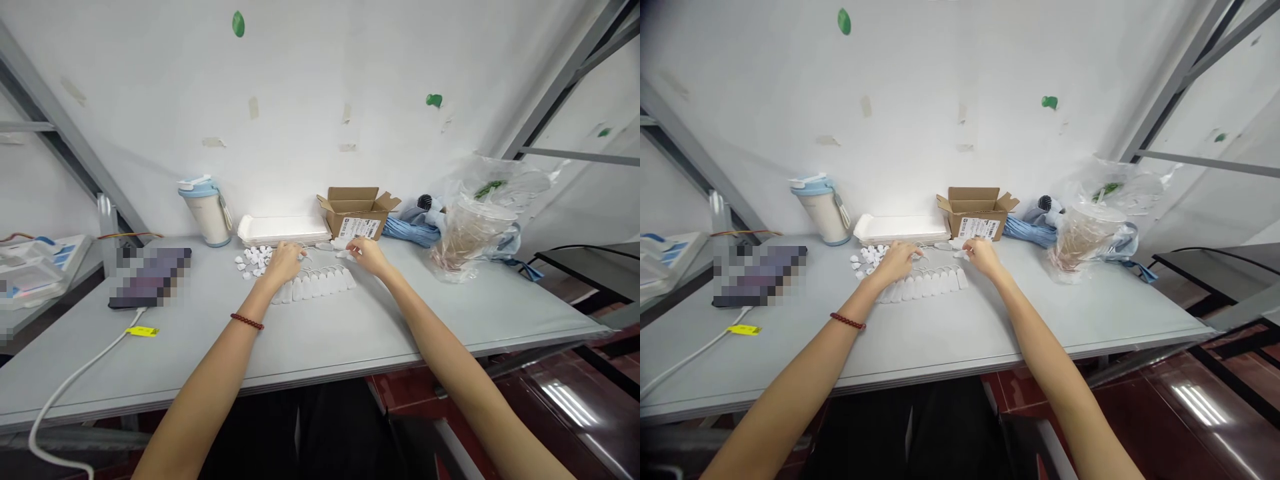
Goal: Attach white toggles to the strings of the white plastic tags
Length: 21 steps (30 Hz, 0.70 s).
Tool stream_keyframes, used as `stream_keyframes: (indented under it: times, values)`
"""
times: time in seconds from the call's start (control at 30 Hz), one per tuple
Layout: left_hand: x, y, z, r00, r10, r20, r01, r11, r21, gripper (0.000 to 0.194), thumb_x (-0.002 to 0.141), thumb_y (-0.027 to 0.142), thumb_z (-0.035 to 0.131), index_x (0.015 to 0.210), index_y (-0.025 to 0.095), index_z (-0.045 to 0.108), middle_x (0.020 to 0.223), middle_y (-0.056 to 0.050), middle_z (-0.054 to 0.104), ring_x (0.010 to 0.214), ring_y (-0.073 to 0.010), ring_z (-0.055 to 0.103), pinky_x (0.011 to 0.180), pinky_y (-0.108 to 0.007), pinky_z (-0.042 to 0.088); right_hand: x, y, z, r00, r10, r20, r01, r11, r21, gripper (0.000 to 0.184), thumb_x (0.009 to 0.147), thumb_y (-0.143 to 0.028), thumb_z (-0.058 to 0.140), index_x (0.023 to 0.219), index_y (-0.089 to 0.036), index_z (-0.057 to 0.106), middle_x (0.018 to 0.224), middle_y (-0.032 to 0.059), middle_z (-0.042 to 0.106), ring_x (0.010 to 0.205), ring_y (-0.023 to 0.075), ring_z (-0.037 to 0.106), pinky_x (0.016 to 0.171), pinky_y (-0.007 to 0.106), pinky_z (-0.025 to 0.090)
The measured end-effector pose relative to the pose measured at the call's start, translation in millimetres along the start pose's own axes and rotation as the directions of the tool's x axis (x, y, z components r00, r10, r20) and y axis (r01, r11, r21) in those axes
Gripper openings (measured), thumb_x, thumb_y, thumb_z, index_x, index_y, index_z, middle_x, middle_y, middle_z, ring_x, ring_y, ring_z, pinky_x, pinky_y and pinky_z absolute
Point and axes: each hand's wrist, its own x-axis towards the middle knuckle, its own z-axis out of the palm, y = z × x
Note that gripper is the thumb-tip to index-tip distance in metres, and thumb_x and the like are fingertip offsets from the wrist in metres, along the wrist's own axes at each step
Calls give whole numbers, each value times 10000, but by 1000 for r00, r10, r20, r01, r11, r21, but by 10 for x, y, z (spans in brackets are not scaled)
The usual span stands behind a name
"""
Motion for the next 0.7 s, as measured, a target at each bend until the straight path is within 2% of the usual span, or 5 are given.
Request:
stream_keyframes:
  times: [0.23,0.37,0.43,0.53,0.7]
  values:
    - [-13,40,57,999,43,31,-43,999,-5,483,686,-21,401,1046,156,670,1227,-68,613,1131,-278,473,939,-429,395,1,15,45,999,-22,42,27,991,-132,244,795,-76,541,972,-157,689,1006,95,671,928,208,567,828,297,395]
    - [19,66,25,990,-22,-136,8,995,-103,511,686,-28,379,1088,131,651,1189,-90,632,1126,-250,511,972,-401,395,-1,8,69,997,-36,61,46,984,-172,248,812,-116,544,1022,-131,675,1076,116,654,967,221,560,885,324,372]
    - [39,74,-27,958,-95,-269,31,972,-232,487,710,-15,357,1075,108,655,1158,-106,647,1104,-225,545,985,-374,397,-6,-6,84,997,-37,70,49,981,-187,277,813,-125,543,1065,-119,657,1107,121,644,999,228,548,905,330,362]
    - [56,57,-126,875,-284,-392,71,876,-477,434,731,24,346,998,94,680,1051,-114,687,996,-201,615,943,-345,435,-23,-43,97,995,-32,91,51,976,-211,338,811,-119,525,1136,-121,621,1162,122,621,1057,239,518,904,338,361]
    - [71,-29,-223,801,-513,-309,60,583,-810,291,698,112,459,874,99,690,873,-94,710,844,-186,653,823,-313,489,-55,-106,92,993,30,118,1,968,-252,403,827,-134,493,1222,-171,566,1232,111,580,1120,293,459,846,382,381]
